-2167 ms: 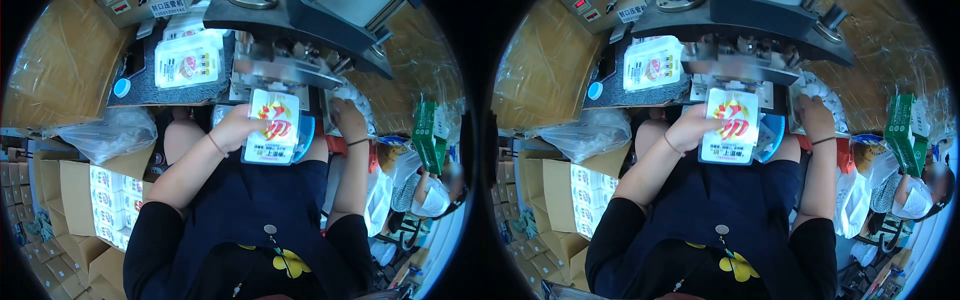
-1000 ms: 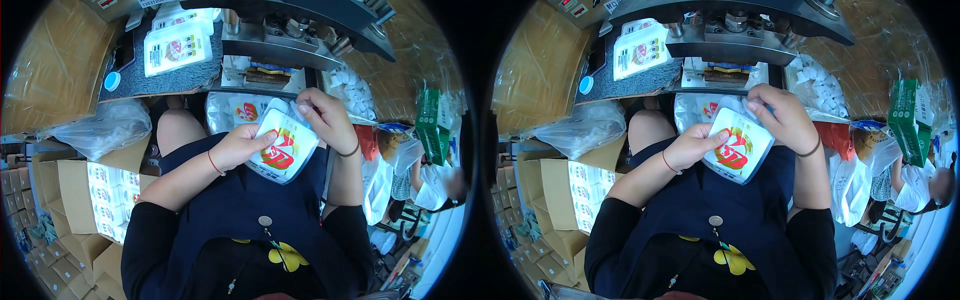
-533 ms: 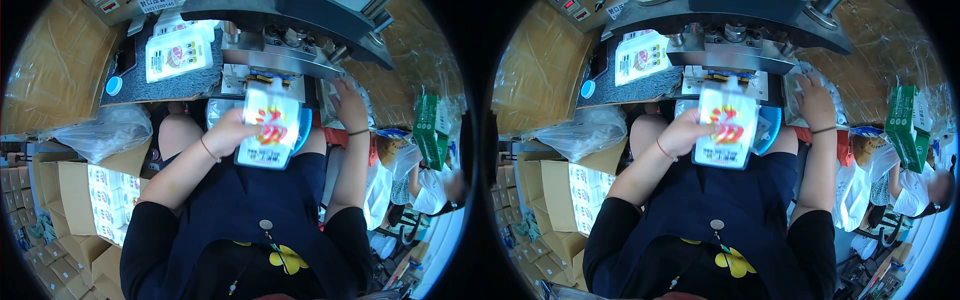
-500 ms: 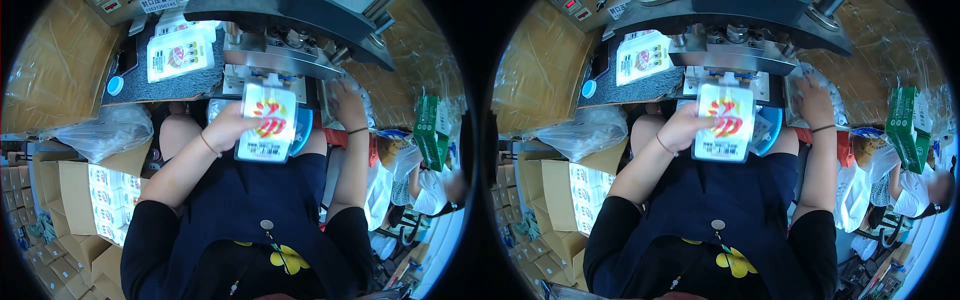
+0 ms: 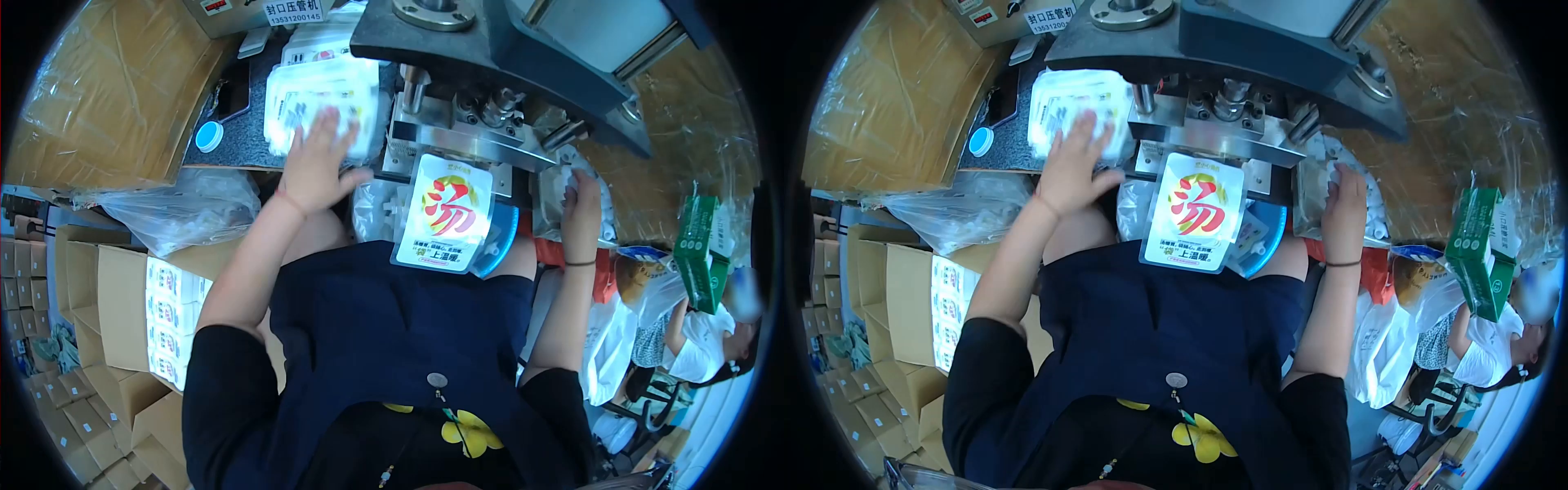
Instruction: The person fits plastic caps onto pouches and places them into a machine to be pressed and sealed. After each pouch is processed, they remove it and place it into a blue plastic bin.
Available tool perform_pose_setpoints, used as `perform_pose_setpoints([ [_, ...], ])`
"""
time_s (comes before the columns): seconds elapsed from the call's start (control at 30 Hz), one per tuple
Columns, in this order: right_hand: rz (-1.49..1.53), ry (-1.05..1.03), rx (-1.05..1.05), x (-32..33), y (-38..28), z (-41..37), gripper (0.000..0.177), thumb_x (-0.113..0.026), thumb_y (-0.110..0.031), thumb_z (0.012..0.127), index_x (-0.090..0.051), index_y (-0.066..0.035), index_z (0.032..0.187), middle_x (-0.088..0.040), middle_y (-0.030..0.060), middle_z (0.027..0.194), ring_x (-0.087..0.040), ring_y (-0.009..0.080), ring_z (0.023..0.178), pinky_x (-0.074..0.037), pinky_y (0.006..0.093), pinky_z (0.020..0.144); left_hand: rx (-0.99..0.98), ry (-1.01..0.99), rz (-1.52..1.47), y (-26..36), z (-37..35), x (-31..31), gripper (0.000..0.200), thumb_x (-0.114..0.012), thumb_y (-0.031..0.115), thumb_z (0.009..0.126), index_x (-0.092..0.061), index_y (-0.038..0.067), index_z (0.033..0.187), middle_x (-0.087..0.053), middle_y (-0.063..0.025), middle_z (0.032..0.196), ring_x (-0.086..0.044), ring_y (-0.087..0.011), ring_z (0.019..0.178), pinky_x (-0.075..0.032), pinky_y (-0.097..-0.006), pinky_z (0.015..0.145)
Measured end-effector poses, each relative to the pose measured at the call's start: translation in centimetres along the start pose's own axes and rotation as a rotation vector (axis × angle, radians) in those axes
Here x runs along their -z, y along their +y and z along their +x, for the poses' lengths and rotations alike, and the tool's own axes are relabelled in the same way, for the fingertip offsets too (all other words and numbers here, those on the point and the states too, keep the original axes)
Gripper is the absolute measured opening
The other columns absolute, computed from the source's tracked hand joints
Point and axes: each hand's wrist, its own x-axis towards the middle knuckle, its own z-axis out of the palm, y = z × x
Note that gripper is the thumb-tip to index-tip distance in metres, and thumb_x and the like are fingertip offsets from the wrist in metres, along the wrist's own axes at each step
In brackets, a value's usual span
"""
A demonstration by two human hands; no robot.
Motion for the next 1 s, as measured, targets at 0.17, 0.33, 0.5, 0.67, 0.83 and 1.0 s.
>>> perform_pose_setpoints([
  [0.17,0.301,0.070,-0.170,0.5,-1.6,-1.6,0.019,-0.061,0.004,0.093,-0.057,0.000,0.111,-0.057,0.0124,0.095,-0.064,0.0168,0.068,-0.053,0.0290,0.060,0.258,0.042,-0.789,2.5,-4.5,0.4,0.038,-0.064,0.019,0.098,-0.061,0.000,0.131,-0.069,-0.0154,0.118,-0.067,-0.0238,0.108,-0.053,-0.0369,0.091],
  [0.33,0.663,-0.159,-0.184,-0.9,-6.9,-1.9,0.021,-0.071,-0.002,0.091,-0.059,-0.002,0.109,-0.063,0.0057,0.093,-0.064,0.0115,0.078,-0.052,0.0274,0.066,0.405,-0.157,-1.317,7.5,-3.5,2.8,0.018,-0.076,0.013,0.091,-0.075,-0.002,0.099,-0.074,-0.0040,0.083,-0.064,-0.0054,0.074,-0.051,-0.0232,0.068],
  [0.5,1.111,-0.250,-0.122,-0.2,-12.6,-1.0,0.012,-0.072,-0.004,0.092,-0.070,-0.001,0.104,-0.069,0.0052,0.099,-0.064,0.0106,0.088,-0.052,0.0259,0.077,0.359,-0.300,-1.334,12.4,-2.7,2.5,0.025,-0.076,0.023,0.091,-0.076,-0.001,0.098,-0.072,-0.0064,0.076,-0.062,-0.0052,0.069,-0.050,-0.0254,0.064],
  [0.67,0.609,-0.363,0.121,1.5,-12.0,-0.5,0.017,-0.069,-0.007,0.093,-0.069,0.000,0.108,-0.071,0.0108,0.097,-0.068,0.0185,0.088,-0.052,0.0305,0.079,0.388,-0.517,-1.719,14.6,-2.6,3.4,0.030,-0.067,0.024,0.100,-0.073,-0.005,0.105,-0.073,-0.0053,0.095,-0.065,-0.0074,0.086,-0.053,-0.0249,0.078],
  [0.83,0.468,-0.459,0.134,2.5,-11.2,-0.4,0.021,-0.061,-0.011,0.096,-0.067,-0.002,0.115,-0.070,0.0183,0.102,-0.069,0.0356,0.093,-0.055,0.0411,0.080,0.459,-0.787,-2.023,16.2,-2.6,2.1,0.035,-0.060,0.027,0.104,-0.065,-0.002,0.124,-0.071,-0.0081,0.115,-0.067,-0.0119,0.104,-0.053,-0.0298,0.094],
  [1.0,-0.021,-0.190,0.033,1.4,-3.6,1.4,0.030,-0.056,-0.006,0.094,-0.061,-0.003,0.124,-0.065,0.0218,0.117,-0.063,0.0426,0.108,-0.052,0.0468,0.090,0.493,-0.774,-2.112,14.6,-1.8,1.2,0.032,-0.067,0.002,0.091,-0.065,-0.003,0.123,-0.072,-0.0108,0.114,-0.070,-0.0160,0.101,-0.055,-0.0312,0.092],
])
